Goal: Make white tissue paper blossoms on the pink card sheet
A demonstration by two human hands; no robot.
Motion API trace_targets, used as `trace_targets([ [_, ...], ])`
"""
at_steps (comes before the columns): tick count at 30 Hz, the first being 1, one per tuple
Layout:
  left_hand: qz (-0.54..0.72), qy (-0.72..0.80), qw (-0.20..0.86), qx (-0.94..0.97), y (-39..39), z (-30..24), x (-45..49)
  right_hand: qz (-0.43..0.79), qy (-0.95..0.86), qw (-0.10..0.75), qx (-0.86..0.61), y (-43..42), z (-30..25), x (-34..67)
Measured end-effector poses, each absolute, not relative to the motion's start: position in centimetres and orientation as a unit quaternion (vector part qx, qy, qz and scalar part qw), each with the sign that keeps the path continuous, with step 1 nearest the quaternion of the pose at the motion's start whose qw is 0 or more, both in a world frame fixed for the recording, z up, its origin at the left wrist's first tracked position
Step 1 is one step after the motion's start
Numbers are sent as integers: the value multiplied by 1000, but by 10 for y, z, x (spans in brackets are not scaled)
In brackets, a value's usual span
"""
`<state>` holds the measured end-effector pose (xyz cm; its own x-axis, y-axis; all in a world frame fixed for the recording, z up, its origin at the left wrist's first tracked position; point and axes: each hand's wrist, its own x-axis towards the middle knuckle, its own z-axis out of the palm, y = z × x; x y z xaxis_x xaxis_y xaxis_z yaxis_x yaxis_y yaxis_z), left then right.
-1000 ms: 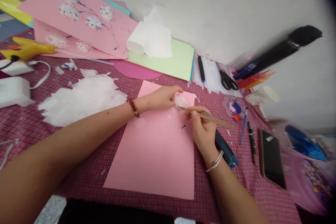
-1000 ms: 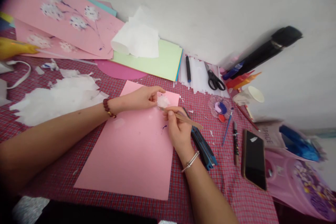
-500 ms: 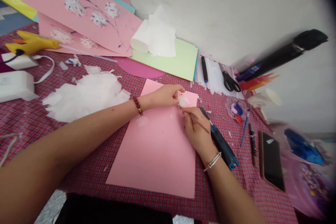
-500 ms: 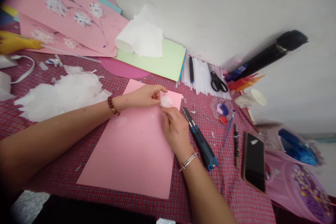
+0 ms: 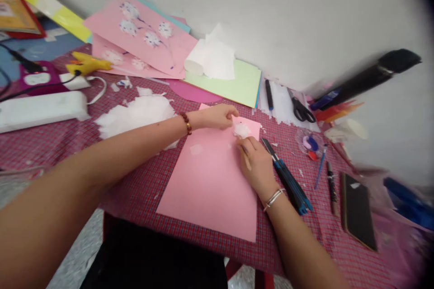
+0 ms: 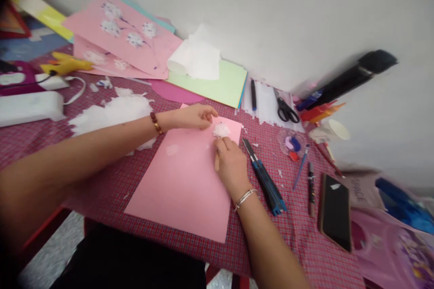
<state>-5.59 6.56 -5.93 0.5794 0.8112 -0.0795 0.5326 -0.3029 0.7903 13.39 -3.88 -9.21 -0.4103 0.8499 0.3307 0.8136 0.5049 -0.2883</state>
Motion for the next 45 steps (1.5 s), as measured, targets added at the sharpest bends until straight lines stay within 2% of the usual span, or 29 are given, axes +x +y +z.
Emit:
trace_targets([
  [5, 68, 393, 265, 878, 19, -16, -100, 173, -736, 399, -518, -35, -98, 142],
  [8, -12, 352, 161, 922, -22, -12, -122, 275, -630, 492, -534, -32, -99, 147],
  [12, -15, 315, -11, 949, -52, -35, -133, 346, -561, 537, -527, -29, -97, 151],
  [15, 8, 312, -58, 948, -47, -50, -132, 367, -540, 557, -513, -28, -96, 150],
  [18, 60, 346, -34, 936, -27, -52, -123, 358, -566, 546, -503, -29, -96, 148],
  [24, 175, 446, 148, 865, 23, -33, -87, 315, -627, 486, -521, -25, -99, 145],
  [29, 46, 384, 255, 886, 27, -20, -93, 328, -615, 489, -524, -23, -100, 146],
  [32, -7, 386, 222, 895, 1, -20, -114, 337, -606, 490, -528, -23, -100, 147],
  [39, 8, 301, 118, 946, -47, -55, -138, 319, -606, 493, -536, -24, -101, 147],
  [42, 44, 318, 110, 941, -40, -66, -134, 322, -613, 490, -529, -25, -101, 147],
  [45, 114, 414, 171, 887, -29, -66, -130, 322, -618, 482, -530, -26, -101, 147],
])
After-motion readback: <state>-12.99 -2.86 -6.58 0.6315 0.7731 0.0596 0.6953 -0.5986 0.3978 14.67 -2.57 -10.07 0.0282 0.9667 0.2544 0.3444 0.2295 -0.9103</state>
